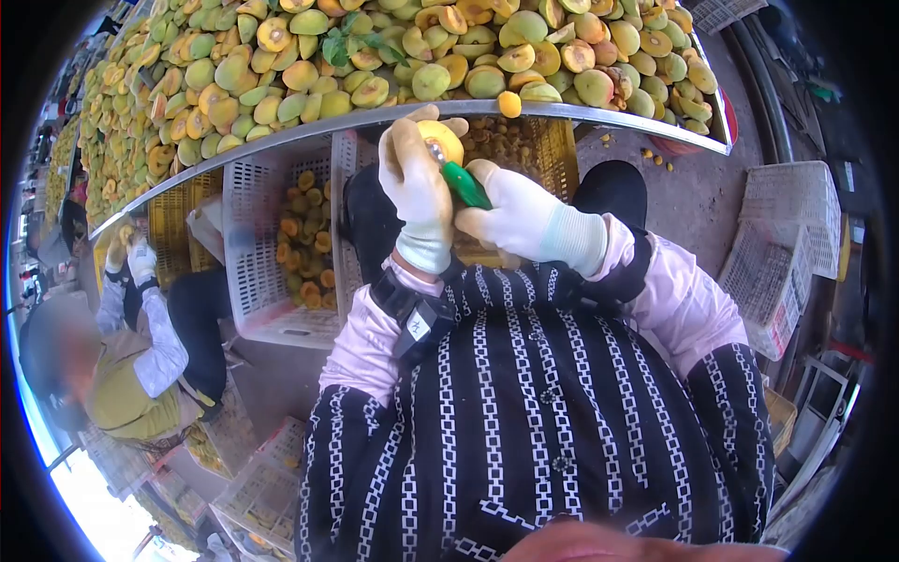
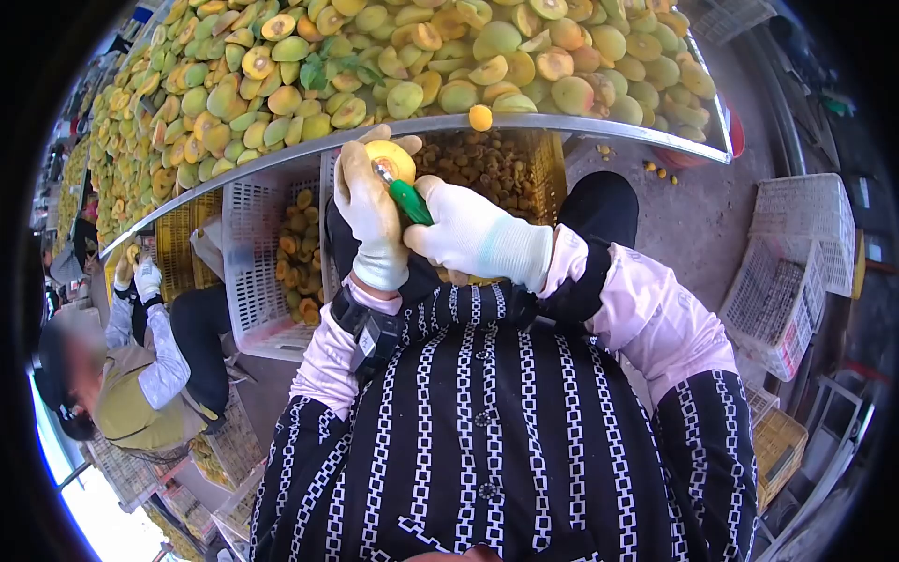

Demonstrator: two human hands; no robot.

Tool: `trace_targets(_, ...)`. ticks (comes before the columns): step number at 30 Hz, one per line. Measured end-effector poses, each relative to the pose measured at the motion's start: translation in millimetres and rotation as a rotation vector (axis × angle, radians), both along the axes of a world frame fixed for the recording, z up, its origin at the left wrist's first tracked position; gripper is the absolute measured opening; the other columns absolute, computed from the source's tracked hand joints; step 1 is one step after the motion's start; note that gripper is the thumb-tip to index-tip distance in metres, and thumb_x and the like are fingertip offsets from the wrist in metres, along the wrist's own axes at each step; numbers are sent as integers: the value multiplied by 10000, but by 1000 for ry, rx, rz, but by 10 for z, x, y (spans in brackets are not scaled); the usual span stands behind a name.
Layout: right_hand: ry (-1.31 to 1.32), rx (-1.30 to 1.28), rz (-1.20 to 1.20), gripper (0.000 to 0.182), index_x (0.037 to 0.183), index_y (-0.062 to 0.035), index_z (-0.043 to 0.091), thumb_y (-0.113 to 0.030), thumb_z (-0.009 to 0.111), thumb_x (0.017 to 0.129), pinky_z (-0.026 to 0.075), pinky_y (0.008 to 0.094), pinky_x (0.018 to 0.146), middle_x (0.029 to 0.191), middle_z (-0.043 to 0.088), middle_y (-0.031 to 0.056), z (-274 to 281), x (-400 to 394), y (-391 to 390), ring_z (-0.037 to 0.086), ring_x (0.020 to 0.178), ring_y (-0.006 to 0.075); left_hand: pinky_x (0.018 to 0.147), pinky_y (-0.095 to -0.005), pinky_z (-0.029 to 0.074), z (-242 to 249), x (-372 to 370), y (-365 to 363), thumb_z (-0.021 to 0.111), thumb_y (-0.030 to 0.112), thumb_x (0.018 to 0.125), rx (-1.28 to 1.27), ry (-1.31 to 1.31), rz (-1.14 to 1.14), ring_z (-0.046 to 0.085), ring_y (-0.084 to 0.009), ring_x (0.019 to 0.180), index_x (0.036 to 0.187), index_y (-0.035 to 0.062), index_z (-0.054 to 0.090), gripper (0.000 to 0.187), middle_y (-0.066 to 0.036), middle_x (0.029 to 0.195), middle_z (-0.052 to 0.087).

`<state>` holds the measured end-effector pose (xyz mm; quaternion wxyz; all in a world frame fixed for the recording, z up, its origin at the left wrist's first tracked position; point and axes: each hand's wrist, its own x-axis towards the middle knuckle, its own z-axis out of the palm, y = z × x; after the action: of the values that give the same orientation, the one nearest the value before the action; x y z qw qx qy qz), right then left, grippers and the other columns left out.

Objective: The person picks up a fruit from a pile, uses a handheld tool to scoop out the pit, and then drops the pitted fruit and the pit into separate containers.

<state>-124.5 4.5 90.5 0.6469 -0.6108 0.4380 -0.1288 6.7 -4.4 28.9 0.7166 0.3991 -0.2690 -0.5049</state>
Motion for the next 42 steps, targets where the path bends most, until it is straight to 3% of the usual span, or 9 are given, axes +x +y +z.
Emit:
trace_targets(3, -297, 429, 42, 241, 981, -3, 461, -142, 612, 854, 361, 237, 382, 592, 480, 12, 124, -56, -85, 450, 417, 93, 685, -295, 527, 28, 80, 11, 430, 347, 1021, -73, -109, -34, 649, -217, 783, 1129, -14, 521, 388, -162, 996, 647)
trace_targets(13, -967, 929, -3, 201, 1049, 4, 592, -161, 540, 948, 301, 226, 344, 555, 462, -22, -449, -208, -32, 373, 349, 73, 571, -256, 514, -104, -44, -21, 436, 527, 974, 129, 178, -219, 585, -153, 637, 1217, 69, 501, 522, -159, 1035, 662)
trace_targets(19, -799, 685, -5, 271, 1145, 25, 530, -164, 513, 951, 317, 227, 348, 519, 429, -21, -272, -609, 40, 380, 335, 72, 562, -243, 481, -408, -11, -115, 441, 548, 963, 298, 482, -125, 588, -172, 655, 1213, 57, 521, 557, -158, 1089, 647)
trace_targets(24, 38, 240, -310, 349, 1136, -6, 530, -286, 571, 932, 437, 287, 419, 606, 559, 71, -350, -655, -36, 555, 439, 206, 588, -231, 488, -278, 38, 16, 395, 564, 970, 160, 393, -425, 635, -214, 775, 1266, 54, 514, 602, -156, 1113, 643)
trace_targets(26, 355, -862, -185, 371, 1151, -54, 545, -341, 591, 920, 518, 376, 578, 723, 641, 166, -467, -590, 92, 656, 647, 320, 587, -238, 497, -227, 18, 39, 385, 575, 970, 146, 299, -407, 647, -226, 799, 1286, 62, 510, 615, -161, 1127, 640)
trace_targets(27, 279, -741, -234, 372, 1163, -94, 557, -359, 605, 906, 519, 429, 700, 817, 651, 208, -413, -566, 135, 658, 813, 371, 587, -238, 497, -190, 21, 58, 385, 575, 970, 144, 299, -407, 647, -226, 799, 1286, 62, 510, 615, -161, 1127, 640)
trace_targets(31, 186, -475, -128, 348, 1150, -76, 556, -331, 592, 915, 518, 427, 697, 808, 649, 211, -267, -486, 134, 658, 788, 378, 560, -208, 477, -115, 79, 118, 331, 575, 985, 172, 301, -422, 648, -214, 801, 1267, 69, 528, 611, -159, 1146, 639)
trace_targets(35, 191, -434, -70, 348, 1059, -18, 534, -333, 584, 918, 501, 447, 660, 756, 630, 225, -184, -352, 206, 641, 740, 402, 624, -230, 505, 48, -10, 228, 308, 558, 999, 228, 20, -346, 651, -158, 829, 1211, 38, 537, 606, -124, 1022, 676)
trace_targets(42, 201, -551, -18, 338, 1011, -15, 521, -336, 579, 923, 493, 456, 622, 714, 616, 220, -225, -316, 295, 636, 699, 397, 740, -328, 560, 25, 30, 236, 335, 475, 1012, 162, 35, -381, 670, -272, 916, 1157, -13, 573, 562, -156, 1054, 661)
